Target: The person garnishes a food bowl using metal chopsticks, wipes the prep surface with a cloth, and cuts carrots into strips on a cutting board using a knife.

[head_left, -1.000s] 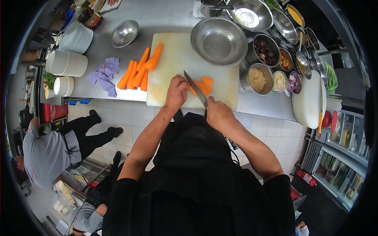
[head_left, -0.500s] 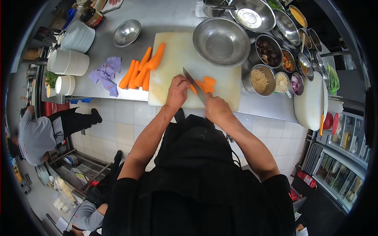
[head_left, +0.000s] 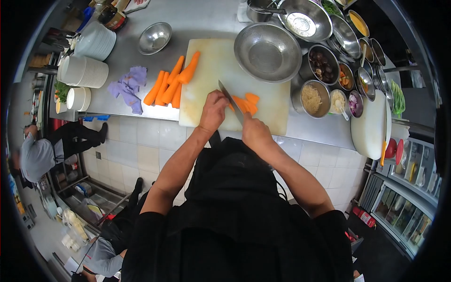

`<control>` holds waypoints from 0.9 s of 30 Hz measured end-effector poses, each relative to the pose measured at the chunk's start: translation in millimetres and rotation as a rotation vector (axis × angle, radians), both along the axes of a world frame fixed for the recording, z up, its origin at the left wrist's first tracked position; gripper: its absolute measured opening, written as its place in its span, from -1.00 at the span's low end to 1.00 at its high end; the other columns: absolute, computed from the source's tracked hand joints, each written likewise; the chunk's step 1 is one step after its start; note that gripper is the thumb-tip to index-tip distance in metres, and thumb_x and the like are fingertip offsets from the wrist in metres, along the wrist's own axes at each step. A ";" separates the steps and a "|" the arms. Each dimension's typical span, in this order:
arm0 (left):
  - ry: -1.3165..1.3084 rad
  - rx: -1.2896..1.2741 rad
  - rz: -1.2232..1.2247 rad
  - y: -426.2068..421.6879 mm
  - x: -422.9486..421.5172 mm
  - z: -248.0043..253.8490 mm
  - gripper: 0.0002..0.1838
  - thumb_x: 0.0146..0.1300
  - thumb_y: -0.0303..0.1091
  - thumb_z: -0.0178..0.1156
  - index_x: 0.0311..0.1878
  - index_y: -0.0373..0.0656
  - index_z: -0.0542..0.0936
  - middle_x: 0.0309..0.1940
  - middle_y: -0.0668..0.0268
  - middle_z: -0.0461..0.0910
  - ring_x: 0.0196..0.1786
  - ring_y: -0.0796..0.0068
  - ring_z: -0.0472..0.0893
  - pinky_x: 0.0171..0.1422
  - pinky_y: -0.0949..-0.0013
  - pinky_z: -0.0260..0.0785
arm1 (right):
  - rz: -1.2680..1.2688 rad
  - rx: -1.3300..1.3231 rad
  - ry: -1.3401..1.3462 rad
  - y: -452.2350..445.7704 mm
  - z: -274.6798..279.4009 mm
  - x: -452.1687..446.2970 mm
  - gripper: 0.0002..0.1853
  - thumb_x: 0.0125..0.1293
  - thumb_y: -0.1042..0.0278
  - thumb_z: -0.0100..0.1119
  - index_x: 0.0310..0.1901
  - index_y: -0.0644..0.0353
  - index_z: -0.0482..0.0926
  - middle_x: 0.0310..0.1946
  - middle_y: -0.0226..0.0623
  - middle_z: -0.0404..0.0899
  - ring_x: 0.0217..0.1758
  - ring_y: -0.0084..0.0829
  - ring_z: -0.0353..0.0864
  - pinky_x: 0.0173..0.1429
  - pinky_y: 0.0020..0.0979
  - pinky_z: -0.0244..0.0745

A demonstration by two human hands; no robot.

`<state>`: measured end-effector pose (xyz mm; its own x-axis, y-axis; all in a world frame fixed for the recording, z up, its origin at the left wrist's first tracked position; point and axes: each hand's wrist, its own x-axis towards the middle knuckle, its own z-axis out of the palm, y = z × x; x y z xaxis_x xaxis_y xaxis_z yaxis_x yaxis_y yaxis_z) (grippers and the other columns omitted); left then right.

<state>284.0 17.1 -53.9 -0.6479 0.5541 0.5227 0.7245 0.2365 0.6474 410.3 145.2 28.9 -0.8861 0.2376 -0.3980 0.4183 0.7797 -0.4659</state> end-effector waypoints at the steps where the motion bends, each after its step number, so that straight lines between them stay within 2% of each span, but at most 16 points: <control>1: -0.002 -0.013 0.010 -2.1 1.3 1.0 -0.78 -0.03 -0.72 0.23 -0.32 -0.20 0.62 -0.22 0.18 0.53 -0.07 0.13 0.53 -0.01 0.25 0.45 | -0.010 0.015 0.009 -2.3 -1.2 3.6 -0.75 0.15 0.61 0.02 -0.09 0.42 0.40 -0.36 0.22 0.63 -0.21 0.19 0.66 -0.08 0.05 0.56; 7: -0.042 -0.031 0.048 -4.9 -9.3 -3.0 -0.80 -0.02 -0.71 0.24 -0.35 -0.17 0.62 -0.25 0.21 0.55 -0.09 0.16 0.54 -0.03 0.24 0.47 | 0.030 0.013 -0.005 3.4 4.9 -1.3 -0.75 0.16 0.59 0.03 -0.10 0.43 0.41 -0.36 0.22 0.63 -0.22 0.18 0.67 -0.07 0.04 0.57; 13: -0.013 -0.050 0.047 -5.0 -9.6 -3.5 -0.78 -0.03 -0.72 0.22 -0.35 -0.16 0.62 -0.24 0.22 0.54 -0.11 0.15 0.54 -0.06 0.25 0.47 | 0.057 -0.039 -0.107 12.1 56.9 -8.5 -0.73 0.21 0.55 0.00 -0.04 0.43 0.39 -0.29 0.27 0.61 -0.13 0.23 0.63 0.02 0.07 0.51; 16: -0.044 -0.047 0.044 -5.4 -10.5 -5.8 -0.79 -0.03 -0.72 0.22 -0.36 -0.15 0.62 -0.24 0.22 0.54 -0.10 0.15 0.54 -0.06 0.25 0.48 | 0.081 -0.057 -0.148 11.8 55.2 -10.9 -0.69 0.19 0.57 -0.01 0.00 0.44 0.38 -0.26 0.29 0.60 -0.11 0.24 0.62 0.04 0.07 0.51; 18: -0.047 -0.013 0.047 -4.8 -10.6 -6.4 -0.80 -0.01 -0.71 0.22 -0.37 -0.16 0.62 -0.24 0.21 0.54 -0.10 0.15 0.55 -0.05 0.25 0.48 | 0.079 -0.019 -0.088 7.5 49.4 -10.1 -0.75 0.19 0.59 0.00 -0.08 0.44 0.40 -0.31 0.26 0.62 -0.16 0.20 0.65 0.00 0.05 0.54; 22: -0.046 -0.003 0.060 -5.5 -9.7 -4.6 -0.83 0.01 -0.69 0.23 -0.38 -0.17 0.61 -0.25 0.21 0.55 -0.11 0.15 0.56 -0.04 0.25 0.47 | 0.006 -0.007 -0.022 -7.9 11.6 -9.4 -0.77 0.17 0.61 0.01 -0.11 0.44 0.40 -0.35 0.23 0.63 -0.20 0.18 0.67 -0.03 0.04 0.56; 27: -0.066 -0.002 0.062 -5.9 -11.4 -7.4 -0.84 0.02 -0.69 0.22 -0.37 -0.18 0.61 -0.26 0.21 0.56 -0.11 0.16 0.57 -0.04 0.24 0.48 | 0.049 0.028 -0.026 3.5 14.9 -10.9 -0.76 0.17 0.60 0.01 -0.10 0.44 0.41 -0.38 0.22 0.63 -0.22 0.17 0.68 -0.06 0.05 0.57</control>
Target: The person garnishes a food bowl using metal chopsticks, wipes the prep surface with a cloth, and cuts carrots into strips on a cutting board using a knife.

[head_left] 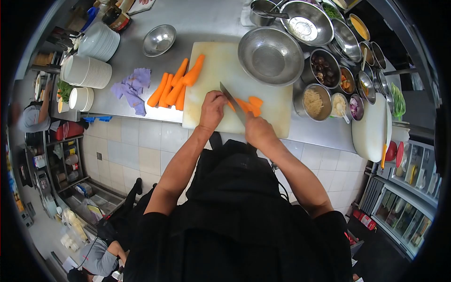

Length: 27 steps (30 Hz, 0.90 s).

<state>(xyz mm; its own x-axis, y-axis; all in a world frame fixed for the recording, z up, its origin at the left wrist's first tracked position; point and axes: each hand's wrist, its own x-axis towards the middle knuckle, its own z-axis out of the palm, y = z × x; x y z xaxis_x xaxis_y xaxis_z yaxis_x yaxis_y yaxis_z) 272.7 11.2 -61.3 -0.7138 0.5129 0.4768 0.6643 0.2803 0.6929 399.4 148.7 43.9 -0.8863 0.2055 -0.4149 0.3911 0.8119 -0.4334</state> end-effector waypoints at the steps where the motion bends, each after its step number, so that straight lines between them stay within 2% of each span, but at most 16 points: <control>1: -0.006 -0.002 0.006 -0.7 0.5 0.7 -0.84 0.03 -0.70 0.22 -0.38 -0.18 0.61 -0.26 0.20 0.56 -0.11 0.16 0.57 -0.04 0.24 0.48 | 0.021 -0.001 -0.003 2.3 6.7 -1.8 -0.75 0.17 0.60 0.01 -0.09 0.44 0.41 -0.39 0.21 0.63 -0.23 0.16 0.68 -0.07 0.05 0.57; 4: -0.020 -0.032 0.029 -0.8 2.6 1.1 -0.83 0.02 -0.70 0.22 -0.38 -0.18 0.61 -0.25 0.21 0.55 -0.10 0.15 0.57 -0.04 0.23 0.48 | 0.036 0.000 -0.021 3.1 31.3 -1.5 -0.76 0.18 0.60 0.01 -0.09 0.44 0.41 -0.36 0.23 0.63 -0.21 0.16 0.68 -0.07 0.04 0.57; 8: -0.009 -0.016 0.032 -0.1 3.0 0.4 -0.83 0.02 -0.71 0.22 -0.38 -0.18 0.61 -0.23 0.22 0.54 -0.10 0.15 0.57 -0.03 0.24 0.49 | 0.059 -0.007 0.002 4.7 30.8 -1.4 -0.77 0.19 0.59 0.00 -0.10 0.44 0.41 -0.35 0.23 0.63 -0.19 0.16 0.68 -0.06 0.03 0.57; 14: -0.025 -0.010 0.032 -3.2 3.0 -0.3 -0.82 0.03 -0.71 0.22 -0.37 -0.18 0.62 -0.23 0.22 0.56 -0.10 0.16 0.58 -0.03 0.25 0.50 | -0.015 -0.004 0.017 -12.8 -2.2 0.3 -0.76 0.19 0.58 -0.01 -0.09 0.42 0.41 -0.36 0.22 0.63 -0.20 0.16 0.68 -0.04 0.04 0.57; 20: 0.011 -0.008 0.022 -7.1 -5.4 -3.0 -0.82 0.01 -0.72 0.23 -0.35 -0.21 0.63 -0.27 0.20 0.59 -0.14 0.17 0.60 -0.06 0.25 0.52 | -0.037 -0.027 0.044 -6.1 -9.8 5.5 -0.77 0.21 0.56 -0.02 -0.10 0.42 0.41 -0.36 0.22 0.63 -0.21 0.16 0.68 -0.05 0.05 0.57; 27: 0.018 -0.032 0.004 -5.9 -7.6 0.0 -0.81 0.04 -0.75 0.19 -0.33 -0.23 0.62 -0.28 0.21 0.57 -0.21 0.18 0.62 -0.12 0.27 0.52 | 0.054 0.007 0.021 0.7 22.3 -1.6 -0.78 0.22 0.56 -0.04 -0.10 0.43 0.42 -0.36 0.20 0.64 -0.22 0.15 0.68 -0.08 0.04 0.58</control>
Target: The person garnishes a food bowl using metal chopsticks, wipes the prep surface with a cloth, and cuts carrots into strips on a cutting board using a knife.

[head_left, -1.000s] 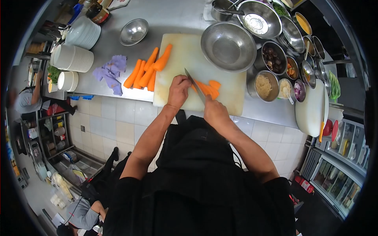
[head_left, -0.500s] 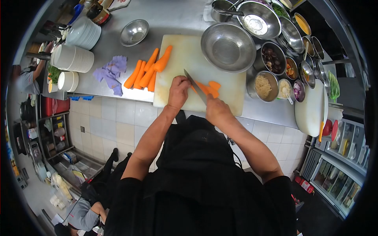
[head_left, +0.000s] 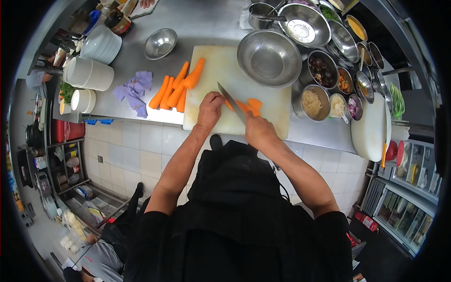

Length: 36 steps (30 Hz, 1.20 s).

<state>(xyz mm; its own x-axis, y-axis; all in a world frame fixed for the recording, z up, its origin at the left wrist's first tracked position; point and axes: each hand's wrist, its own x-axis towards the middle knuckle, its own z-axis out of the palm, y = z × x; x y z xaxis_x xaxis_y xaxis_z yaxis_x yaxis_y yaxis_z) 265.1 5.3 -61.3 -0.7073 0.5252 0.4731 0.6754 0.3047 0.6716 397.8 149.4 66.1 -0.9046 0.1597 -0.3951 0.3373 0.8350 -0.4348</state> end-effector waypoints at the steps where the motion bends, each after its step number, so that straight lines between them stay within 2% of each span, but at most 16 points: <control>1: -0.004 -0.007 0.005 0.7 0.1 0.1 -0.80 0.04 -0.75 0.19 -0.33 -0.23 0.62 -0.28 0.21 0.57 -0.22 0.18 0.62 -0.12 0.27 0.52 | 0.003 0.004 0.000 -0.3 4.6 0.5 -0.78 0.22 0.56 -0.04 -0.11 0.44 0.42 -0.36 0.20 0.64 -0.22 0.15 0.68 -0.08 0.03 0.58; 7: 0.022 0.028 -0.017 -0.2 -1.7 -2.1 -0.82 0.08 -0.74 0.18 -0.33 -0.25 0.62 -0.28 0.19 0.58 -0.23 0.15 0.63 -0.14 0.28 0.52 | 0.026 -0.006 0.016 -2.3 0.2 -0.8 -0.78 0.20 0.58 -0.03 -0.11 0.44 0.42 -0.36 0.22 0.63 -0.21 0.15 0.68 -0.08 0.03 0.58; 12: -0.029 0.012 0.029 -2.7 2.1 -5.2 -0.82 0.06 -0.71 0.19 -0.31 -0.21 0.64 -0.29 0.20 0.59 -0.18 0.15 0.62 -0.10 0.25 0.52 | -0.071 -0.025 0.016 -8.9 -33.5 6.2 -0.77 0.19 0.59 -0.01 -0.10 0.43 0.41 -0.35 0.23 0.63 -0.20 0.17 0.68 -0.06 0.06 0.56; 18: 0.058 -0.010 0.020 0.1 -2.1 0.8 -0.80 0.03 -0.74 0.19 -0.32 -0.23 0.63 -0.27 0.18 0.60 -0.18 0.14 0.60 -0.09 0.23 0.49 | -0.060 -0.060 0.044 2.2 -34.6 5.2 -0.76 0.19 0.59 -0.01 -0.09 0.45 0.42 -0.35 0.23 0.63 -0.20 0.17 0.67 -0.05 0.05 0.56; 25: 0.074 -0.030 0.001 0.2 -4.6 -3.5 -0.80 0.03 -0.74 0.19 -0.31 -0.23 0.63 -0.28 0.18 0.59 -0.19 0.12 0.60 -0.09 0.22 0.49 | -0.019 -0.044 -0.003 1.8 6.8 1.2 -0.77 0.18 0.61 -0.01 -0.11 0.44 0.43 -0.32 0.23 0.63 -0.17 0.15 0.67 -0.05 0.02 0.57; 31: 0.049 -0.024 0.010 -1.2 -4.0 -2.4 -0.80 0.03 -0.73 0.21 -0.30 -0.23 0.63 -0.29 0.17 0.59 -0.20 0.11 0.60 -0.10 0.22 0.50 | -0.040 -0.053 0.051 -5.6 -25.0 3.2 -0.79 0.20 0.59 -0.01 -0.12 0.42 0.42 -0.34 0.19 0.64 -0.19 0.12 0.68 -0.08 0.02 0.58; 34: 0.021 -0.033 0.004 -2.6 -3.5 -3.1 -0.81 0.04 -0.70 0.24 -0.28 -0.24 0.63 -0.30 0.16 0.59 -0.19 0.10 0.59 -0.10 0.21 0.49 | -0.072 0.016 0.091 -13.2 -39.1 11.6 -0.81 0.24 0.55 0.02 -0.12 0.41 0.42 -0.43 0.15 0.63 -0.28 0.13 0.67 -0.15 0.05 0.57; 36: 0.043 -0.035 -0.008 -1.1 -6.9 -4.8 -0.81 0.03 -0.69 0.25 -0.27 -0.24 0.63 -0.27 0.15 0.59 -0.17 0.10 0.59 -0.08 0.21 0.49 | -0.105 -0.039 0.160 -7.6 -38.3 20.4 -0.80 0.28 0.49 0.05 -0.12 0.40 0.41 -0.50 0.15 0.61 -0.36 0.15 0.65 -0.22 0.07 0.55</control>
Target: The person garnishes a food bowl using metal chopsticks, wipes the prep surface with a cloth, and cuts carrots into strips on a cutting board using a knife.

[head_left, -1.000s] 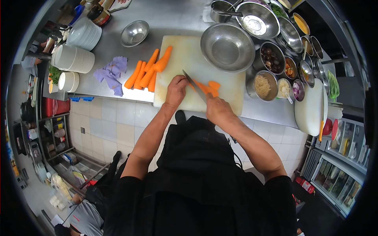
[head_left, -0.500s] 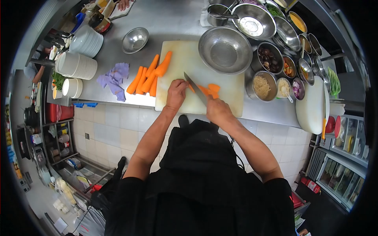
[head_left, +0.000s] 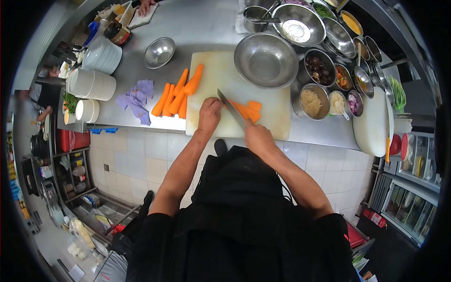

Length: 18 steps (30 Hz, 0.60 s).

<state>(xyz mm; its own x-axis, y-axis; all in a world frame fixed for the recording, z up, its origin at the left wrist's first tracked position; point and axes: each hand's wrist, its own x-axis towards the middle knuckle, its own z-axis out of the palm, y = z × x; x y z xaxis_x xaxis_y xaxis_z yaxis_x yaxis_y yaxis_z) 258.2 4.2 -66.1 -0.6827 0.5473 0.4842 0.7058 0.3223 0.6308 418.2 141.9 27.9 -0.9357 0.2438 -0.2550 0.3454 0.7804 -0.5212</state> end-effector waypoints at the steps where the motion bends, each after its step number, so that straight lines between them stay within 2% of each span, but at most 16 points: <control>1: 0.005 -0.004 -0.001 -0.7 1.2 0.5 -0.81 0.03 -0.69 0.26 -0.27 -0.24 0.63 -0.26 0.15 0.59 -0.16 0.09 0.59 -0.08 0.21 0.49 | -0.010 -0.029 0.030 2.6 0.2 6.9 -0.80 0.30 0.46 0.07 -0.11 0.39 0.40 -0.53 0.14 0.59 -0.41 0.17 0.64 -0.25 0.09 0.54; 4: -0.048 -0.003 0.016 1.7 2.4 4.7 -0.78 0.03 -0.68 0.26 -0.22 -0.23 0.66 -0.20 0.16 0.59 -0.09 0.11 0.57 -0.01 0.19 0.47 | -0.120 -0.042 0.131 6.4 -0.2 23.6 -0.77 0.35 0.39 0.10 -0.11 0.37 0.39 -0.61 0.13 0.55 -0.47 0.19 0.60 -0.31 0.11 0.50; 10: 0.147 -0.167 -0.302 -0.6 -21.2 15.7 -0.70 0.00 -0.59 0.28 -0.15 -0.14 0.71 -0.15 0.25 0.61 0.00 0.21 0.54 0.15 0.20 0.38 | -0.275 -0.064 0.177 4.5 0.9 42.5 -0.80 0.34 0.42 0.11 -0.14 0.35 0.37 -0.63 0.13 0.52 -0.48 0.19 0.58 -0.34 0.10 0.48; 18: 0.234 -0.247 -0.544 -2.8 -48.8 22.9 -0.75 0.02 -0.56 0.28 -0.18 -0.16 0.71 -0.19 0.28 0.59 -0.02 0.24 0.54 0.16 0.23 0.37 | -0.438 -0.094 0.216 -23.9 -1.1 56.5 -0.82 0.32 0.44 0.13 -0.23 0.36 0.36 -0.61 0.16 0.52 -0.48 0.24 0.55 -0.36 0.10 0.45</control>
